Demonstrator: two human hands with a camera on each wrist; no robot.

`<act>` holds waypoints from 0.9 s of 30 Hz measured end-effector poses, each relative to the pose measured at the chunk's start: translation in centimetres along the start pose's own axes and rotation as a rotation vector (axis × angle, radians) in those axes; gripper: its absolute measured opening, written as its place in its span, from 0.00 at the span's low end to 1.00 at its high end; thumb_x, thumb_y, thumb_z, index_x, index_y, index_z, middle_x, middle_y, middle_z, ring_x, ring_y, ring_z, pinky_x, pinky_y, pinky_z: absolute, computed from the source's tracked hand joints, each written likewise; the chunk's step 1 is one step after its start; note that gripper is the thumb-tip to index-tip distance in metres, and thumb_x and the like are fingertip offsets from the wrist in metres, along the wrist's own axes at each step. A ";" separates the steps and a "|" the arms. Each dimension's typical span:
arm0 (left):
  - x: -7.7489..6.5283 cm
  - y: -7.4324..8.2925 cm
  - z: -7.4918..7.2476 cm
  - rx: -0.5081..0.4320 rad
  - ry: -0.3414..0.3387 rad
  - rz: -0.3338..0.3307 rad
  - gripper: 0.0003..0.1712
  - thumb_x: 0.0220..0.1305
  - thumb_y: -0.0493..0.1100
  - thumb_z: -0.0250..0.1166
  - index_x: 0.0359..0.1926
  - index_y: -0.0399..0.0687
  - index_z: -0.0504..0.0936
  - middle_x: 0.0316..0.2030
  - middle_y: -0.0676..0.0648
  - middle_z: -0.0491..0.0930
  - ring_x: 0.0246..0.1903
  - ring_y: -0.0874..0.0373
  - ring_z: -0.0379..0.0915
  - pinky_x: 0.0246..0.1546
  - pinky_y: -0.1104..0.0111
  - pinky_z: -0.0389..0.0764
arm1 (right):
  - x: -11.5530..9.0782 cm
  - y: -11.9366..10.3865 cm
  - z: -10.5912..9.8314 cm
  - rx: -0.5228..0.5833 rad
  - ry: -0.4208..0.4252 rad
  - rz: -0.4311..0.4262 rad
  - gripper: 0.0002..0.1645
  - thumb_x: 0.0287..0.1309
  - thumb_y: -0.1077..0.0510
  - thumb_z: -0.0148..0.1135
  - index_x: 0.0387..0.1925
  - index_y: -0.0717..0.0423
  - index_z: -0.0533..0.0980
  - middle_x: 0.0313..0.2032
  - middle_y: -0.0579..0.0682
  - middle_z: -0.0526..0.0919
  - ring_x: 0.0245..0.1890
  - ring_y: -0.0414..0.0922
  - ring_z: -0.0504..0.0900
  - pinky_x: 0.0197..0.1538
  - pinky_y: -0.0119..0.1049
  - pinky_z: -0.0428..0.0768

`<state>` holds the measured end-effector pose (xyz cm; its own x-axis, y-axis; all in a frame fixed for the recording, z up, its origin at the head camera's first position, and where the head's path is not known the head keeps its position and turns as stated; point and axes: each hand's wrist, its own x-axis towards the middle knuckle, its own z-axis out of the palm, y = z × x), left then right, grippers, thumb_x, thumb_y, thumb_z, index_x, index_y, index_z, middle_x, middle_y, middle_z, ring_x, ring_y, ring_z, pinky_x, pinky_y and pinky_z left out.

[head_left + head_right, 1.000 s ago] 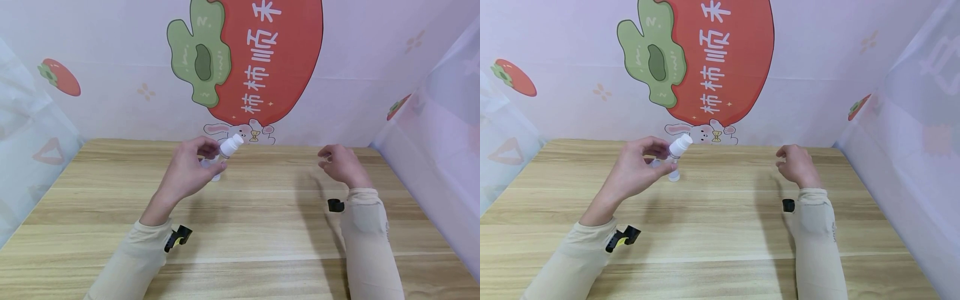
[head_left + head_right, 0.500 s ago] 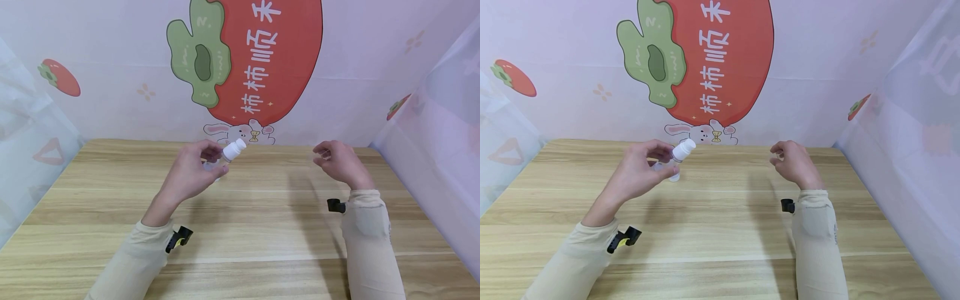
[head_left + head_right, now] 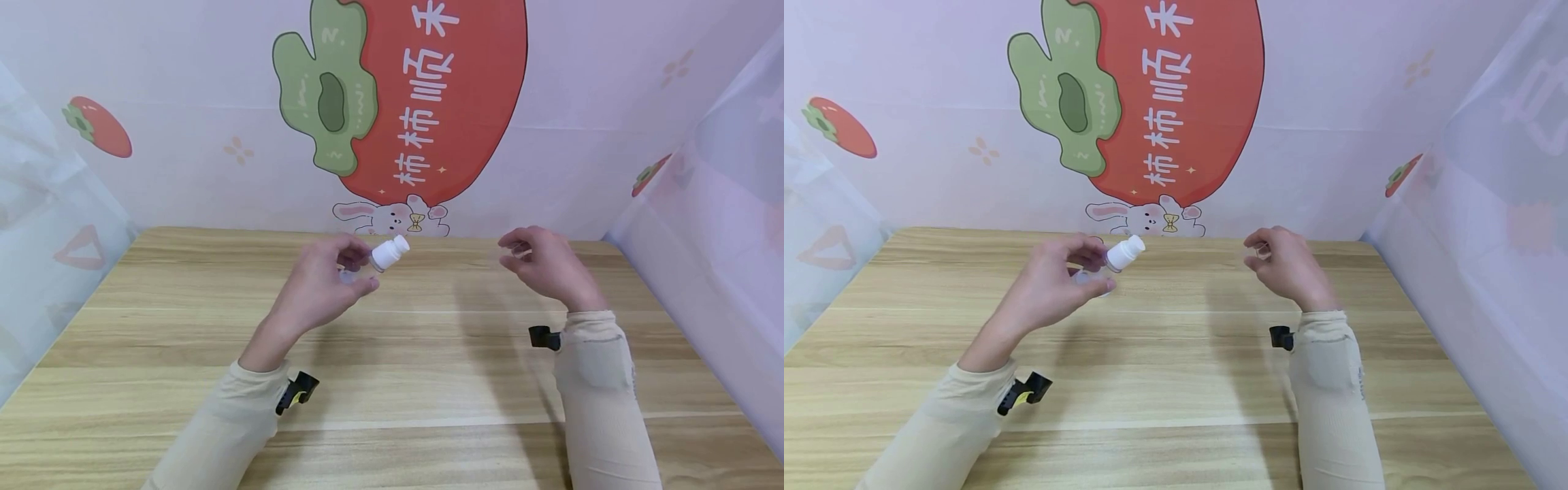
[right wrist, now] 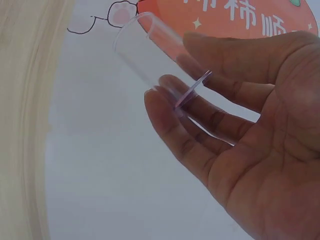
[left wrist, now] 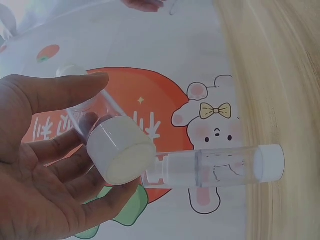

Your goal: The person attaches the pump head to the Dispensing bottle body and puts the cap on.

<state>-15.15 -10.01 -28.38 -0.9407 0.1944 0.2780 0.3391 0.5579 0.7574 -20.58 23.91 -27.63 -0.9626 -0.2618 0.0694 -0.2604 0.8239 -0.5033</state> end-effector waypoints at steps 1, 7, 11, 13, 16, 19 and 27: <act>0.0 0.0 0.1 0.000 -0.004 0.000 0.20 0.54 0.35 0.77 0.48 0.38 0.83 0.43 0.44 0.84 0.43 0.50 0.81 0.48 0.54 0.82 | 0.0 -0.1 0.0 0.007 -0.003 -0.001 0.17 0.66 0.62 0.62 0.55 0.62 0.79 0.53 0.60 0.80 0.51 0.58 0.82 0.55 0.54 0.79; -0.1 0.2 0.4 0.018 -0.031 -0.017 0.21 0.53 0.36 0.78 0.47 0.39 0.82 0.40 0.46 0.83 0.42 0.51 0.81 0.49 0.56 0.81 | 0.0 -0.5 0.2 0.054 -0.008 -0.036 0.17 0.66 0.63 0.63 0.55 0.63 0.79 0.52 0.60 0.81 0.51 0.57 0.82 0.55 0.53 0.80; -0.1 0.2 0.5 0.033 -0.043 -0.018 0.21 0.52 0.35 0.79 0.47 0.39 0.83 0.39 0.46 0.83 0.42 0.51 0.81 0.49 0.56 0.82 | 0.0 -0.8 0.4 0.069 -0.002 -0.064 0.16 0.65 0.65 0.63 0.54 0.63 0.79 0.51 0.58 0.81 0.50 0.56 0.82 0.54 0.51 0.81; -0.1 0.2 0.6 0.044 -0.048 -0.015 0.21 0.52 0.36 0.79 0.47 0.39 0.83 0.39 0.46 0.82 0.42 0.51 0.80 0.48 0.55 0.82 | -0.1 -1.0 0.4 0.077 0.000 -0.077 0.16 0.64 0.65 0.64 0.54 0.63 0.80 0.51 0.58 0.81 0.50 0.55 0.81 0.54 0.51 0.82; -0.1 0.1 0.6 0.061 -0.052 -0.010 0.21 0.52 0.36 0.79 0.47 0.39 0.84 0.39 0.46 0.82 0.41 0.51 0.80 0.48 0.56 0.82 | -0.1 -1.2 0.6 0.089 0.005 -0.103 0.17 0.64 0.66 0.64 0.54 0.63 0.80 0.51 0.57 0.81 0.50 0.54 0.80 0.54 0.50 0.82; -0.1 0.1 0.7 0.070 -0.054 -0.008 0.21 0.51 0.36 0.80 0.47 0.39 0.84 0.39 0.46 0.82 0.41 0.52 0.80 0.47 0.57 0.82 | -0.1 -1.5 0.8 0.102 0.009 -0.127 0.17 0.63 0.67 0.65 0.54 0.64 0.80 0.52 0.58 0.81 0.49 0.53 0.80 0.55 0.50 0.82; 0.0 -0.2 1.0 0.080 -0.065 -0.006 0.21 0.52 0.35 0.79 0.48 0.39 0.84 0.39 0.46 0.83 0.41 0.51 0.80 0.47 0.56 0.82 | -0.1 -2.2 1.2 0.139 0.030 -0.202 0.16 0.62 0.68 0.66 0.52 0.62 0.80 0.50 0.55 0.82 0.50 0.54 0.82 0.55 0.49 0.82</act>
<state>-15.20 -9.31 -29.16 -0.9421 0.2418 0.2325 0.3344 0.6213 0.7087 -19.84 21.53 -27.57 -0.8942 -0.3979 0.2050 -0.4374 0.6788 -0.5898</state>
